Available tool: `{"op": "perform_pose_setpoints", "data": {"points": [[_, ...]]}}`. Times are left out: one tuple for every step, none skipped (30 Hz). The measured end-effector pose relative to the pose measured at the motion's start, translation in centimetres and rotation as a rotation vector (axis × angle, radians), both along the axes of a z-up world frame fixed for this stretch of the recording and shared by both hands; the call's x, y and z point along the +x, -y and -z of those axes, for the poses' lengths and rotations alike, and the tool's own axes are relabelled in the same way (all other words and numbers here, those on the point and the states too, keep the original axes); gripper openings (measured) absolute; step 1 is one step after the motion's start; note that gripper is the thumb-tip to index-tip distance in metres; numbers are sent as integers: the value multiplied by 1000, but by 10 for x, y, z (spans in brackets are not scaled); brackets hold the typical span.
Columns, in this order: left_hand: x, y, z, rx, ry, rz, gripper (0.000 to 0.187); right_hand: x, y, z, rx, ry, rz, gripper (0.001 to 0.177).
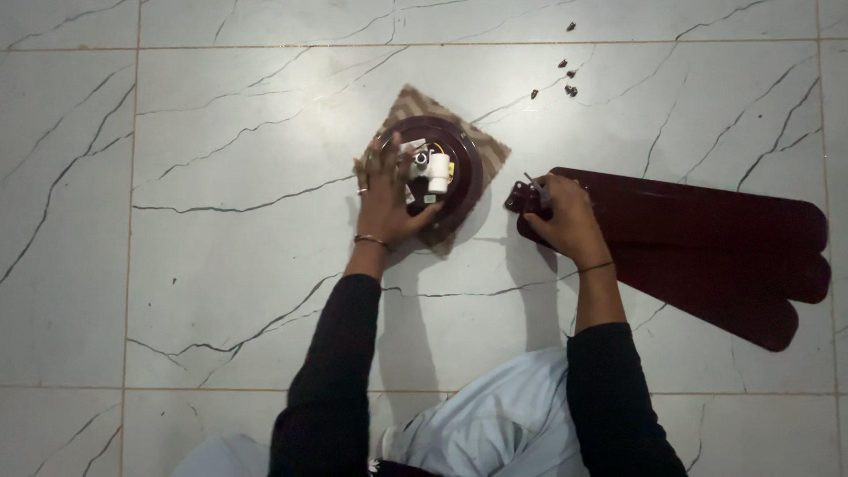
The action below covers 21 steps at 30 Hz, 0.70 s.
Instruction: The person assembles a ceiling fan by attaching a fan blade to the motor housing using a screwdriver. They insert and tighten multiple screws to secure the blade in place.
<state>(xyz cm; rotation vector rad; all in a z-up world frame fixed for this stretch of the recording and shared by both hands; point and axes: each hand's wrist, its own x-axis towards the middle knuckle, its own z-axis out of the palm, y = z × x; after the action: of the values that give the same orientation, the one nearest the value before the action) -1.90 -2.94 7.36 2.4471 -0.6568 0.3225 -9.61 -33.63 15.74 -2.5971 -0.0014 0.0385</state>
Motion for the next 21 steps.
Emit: {"op": "perform_pose_setpoints", "data": {"points": [[-1, -4, -3, 32, -19, -28, 118, 0, 0, 2, 23, 7, -5, 50], [-3, -7, -5, 64, -37, -55, 119, 0, 0, 5, 47, 15, -9, 48], [-6, -6, -6, 28, -43, -92, 122, 0, -1, 8, 71, 25, -15, 46], [-10, -3, -8, -7, -49, -129, 124, 1, -1, 10, 75, 38, -21, 48], [-14, 1, -9, -44, -54, -165, 127, 2, 0, 12, 79, 52, -27, 50], [-21, 7, -10, -70, -74, -223, 128, 3, 0, 13, 82, 66, -32, 51], [-29, 13, -9, -97, -95, -279, 129, 2, 0, 14, 71, 95, -45, 52], [-35, 19, -8, -124, -116, -334, 130, 1, 0, 14, 59, 123, -58, 52], [-38, 24, -7, -141, -150, -351, 132, 0, 0, 14, 47, 151, -72, 53], [-41, 29, -5, -158, -183, -368, 134, 0, -1, 14, 54, 141, -55, 53], [-42, 32, -3, -177, -217, -385, 136, -1, -2, 13, 60, 131, -41, 54], [-44, 32, -1, -161, -209, -379, 134, -1, -4, 13, 65, 121, -26, 55], [-44, 32, 2, -145, -201, -373, 133, 0, -5, 13, 66, 107, -26, 54], [-43, 33, 4, -129, -192, -366, 131, 2, -7, 14, 68, 92, -27, 54], [-44, 33, 6, -119, -197, -374, 131, 3, -9, 15, 71, 74, -28, 54], [-45, 34, 9, -109, -202, -382, 130, 3, -12, 18, 91, 101, -54, 53], [-46, 35, 11, -99, -206, -393, 130, 4, -16, 20, 112, 127, -82, 52], [-47, 37, 12, -91, -181, -410, 131, 5, -19, 23, 134, 154, -110, 51], [-47, 40, 14, -80, -153, -426, 133, 5, -24, 27, 103, 173, -132, 53], [-48, 43, 15, -69, -124, -441, 134, 5, -30, 31, 72, 192, -153, 54], [-49, 48, 15, -76, -109, -467, 133, 5, -36, 35, 40, 213, -176, 56]]}}
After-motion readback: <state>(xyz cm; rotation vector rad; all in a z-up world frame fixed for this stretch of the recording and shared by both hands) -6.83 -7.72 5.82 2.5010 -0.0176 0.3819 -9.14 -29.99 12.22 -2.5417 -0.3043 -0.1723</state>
